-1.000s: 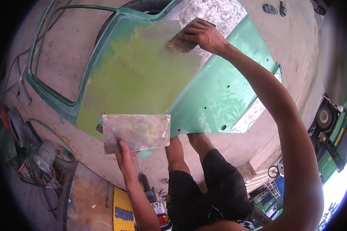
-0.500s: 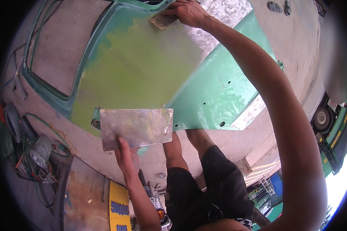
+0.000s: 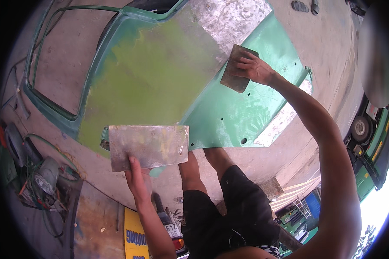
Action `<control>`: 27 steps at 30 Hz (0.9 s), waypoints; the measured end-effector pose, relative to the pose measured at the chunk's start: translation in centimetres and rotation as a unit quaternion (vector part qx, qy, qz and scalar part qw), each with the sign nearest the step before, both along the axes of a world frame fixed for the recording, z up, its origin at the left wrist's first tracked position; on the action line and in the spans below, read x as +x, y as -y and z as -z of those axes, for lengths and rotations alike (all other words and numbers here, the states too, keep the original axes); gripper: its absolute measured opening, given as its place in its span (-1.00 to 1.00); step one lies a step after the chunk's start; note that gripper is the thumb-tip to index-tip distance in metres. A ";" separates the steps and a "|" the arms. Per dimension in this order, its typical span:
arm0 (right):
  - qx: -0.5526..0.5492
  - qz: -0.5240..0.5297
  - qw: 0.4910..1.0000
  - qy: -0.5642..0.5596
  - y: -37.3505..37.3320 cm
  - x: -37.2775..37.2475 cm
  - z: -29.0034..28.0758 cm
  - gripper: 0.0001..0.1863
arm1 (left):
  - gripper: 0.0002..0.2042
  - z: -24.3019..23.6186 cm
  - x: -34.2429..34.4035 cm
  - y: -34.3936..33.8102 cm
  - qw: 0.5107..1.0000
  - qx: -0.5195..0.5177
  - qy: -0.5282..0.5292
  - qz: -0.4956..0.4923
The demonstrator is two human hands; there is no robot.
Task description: The person applies green body filler to a vehicle door panel using metal spreaders and sands it with a sanding block. They repeatedly mix the filler between two metal spreaders before smoothing it over the damaged area of the door.
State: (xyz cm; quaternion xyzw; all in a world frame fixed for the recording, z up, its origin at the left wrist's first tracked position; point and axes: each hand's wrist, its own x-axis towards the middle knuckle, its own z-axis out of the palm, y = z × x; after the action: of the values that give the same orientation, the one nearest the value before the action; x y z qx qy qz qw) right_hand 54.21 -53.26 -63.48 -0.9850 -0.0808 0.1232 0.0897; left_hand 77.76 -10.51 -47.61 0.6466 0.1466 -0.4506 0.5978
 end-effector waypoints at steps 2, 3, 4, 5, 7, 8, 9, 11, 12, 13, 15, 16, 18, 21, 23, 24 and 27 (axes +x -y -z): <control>-0.038 -0.003 0.999 -0.008 1.3 2.0 -0.8 -0.49 | -0.38 0.1 0.3 -0.5 1.000 0.015 0.003 -0.009; -0.040 0.015 0.999 0.022 1.7 4.1 -1.6 -0.47 | -0.38 0.2 0.2 -0.7 1.000 0.015 0.006 -0.014; -0.047 0.033 0.997 0.042 2.2 6.0 -2.0 -0.47 | -0.42 0.3 0.1 -0.7 1.000 0.016 0.007 -0.007; -0.053 0.050 0.995 0.062 2.6 7.9 -1.9 -0.46 | -0.45 0.5 0.0 -0.7 1.000 0.019 0.009 -0.002; -0.090 0.077 0.988 0.103 2.8 11.6 -0.9 -0.43 | -0.45 0.8 -0.7 -0.1 1.000 0.023 0.011 -0.010; -0.092 0.105 0.985 0.105 2.0 13.8 -0.4 -0.45 | -0.45 0.8 -0.7 0.0 0.999 0.031 0.013 -0.013; -0.094 0.133 0.981 0.106 0.8 16.3 0.0 -0.47 | -0.45 0.6 -0.5 -0.2 0.999 0.035 0.017 -0.017; -0.079 0.177 0.974 0.114 -1.2 19.9 1.8 -0.49 | -0.47 0.3 -0.4 -0.3 0.999 0.034 0.010 -0.005; -0.063 0.226 0.965 0.118 -2.3 21.3 2.6 -0.52 | -0.47 0.2 -0.3 -0.3 0.999 0.036 0.008 -0.006; -0.061 0.226 0.966 0.114 -3.2 22.5 2.8 -0.52 | -0.49 0.1 -0.3 0.0 0.999 0.035 0.011 -0.021; -0.060 0.294 0.951 0.075 -4.8 24.9 2.6 -0.44 | -0.51 0.1 0.0 -0.2 0.998 0.043 0.012 -0.036; -0.056 0.295 0.952 0.063 -5.5 25.7 1.6 -0.44 | -0.44 0.5 0.1 -0.7 0.999 0.034 0.002 -0.030; -0.019 0.345 0.934 -0.087 -6.1 27.0 -0.9 -0.52 | -0.39 0.4 0.3 -1.5 0.999 0.040 -0.023 -0.018; -0.038 0.291 0.956 0.001 -7.8 21.7 2.4 -0.45 | -0.40 0.5 -0.1 -1.1 0.999 0.003 -0.018 -0.026; 0.001 0.262 0.965 0.005 -11.1 17.2 2.5 -0.44 | -0.40 0.3 0.1 -1.5 0.999 0.011 -0.014 -0.033; 0.018 0.239 0.971 0.006 -12.5 14.6 2.2 -0.43 | -0.40 0.0 0.1 -1.6 0.999 0.017 -0.004 -0.041; 0.008 0.134 0.991 -0.001 -14.3 5.6 2.1 -0.49 | -0.39 -0.3 0.0 -0.8 0.999 0.012 0.012 -0.046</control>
State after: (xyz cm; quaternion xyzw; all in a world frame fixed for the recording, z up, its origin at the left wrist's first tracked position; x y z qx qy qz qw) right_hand 59.76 -38.92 -65.55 -0.9861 0.0514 0.1107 0.1129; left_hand 77.80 -9.70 -47.30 0.6513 0.1748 -0.4131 0.6121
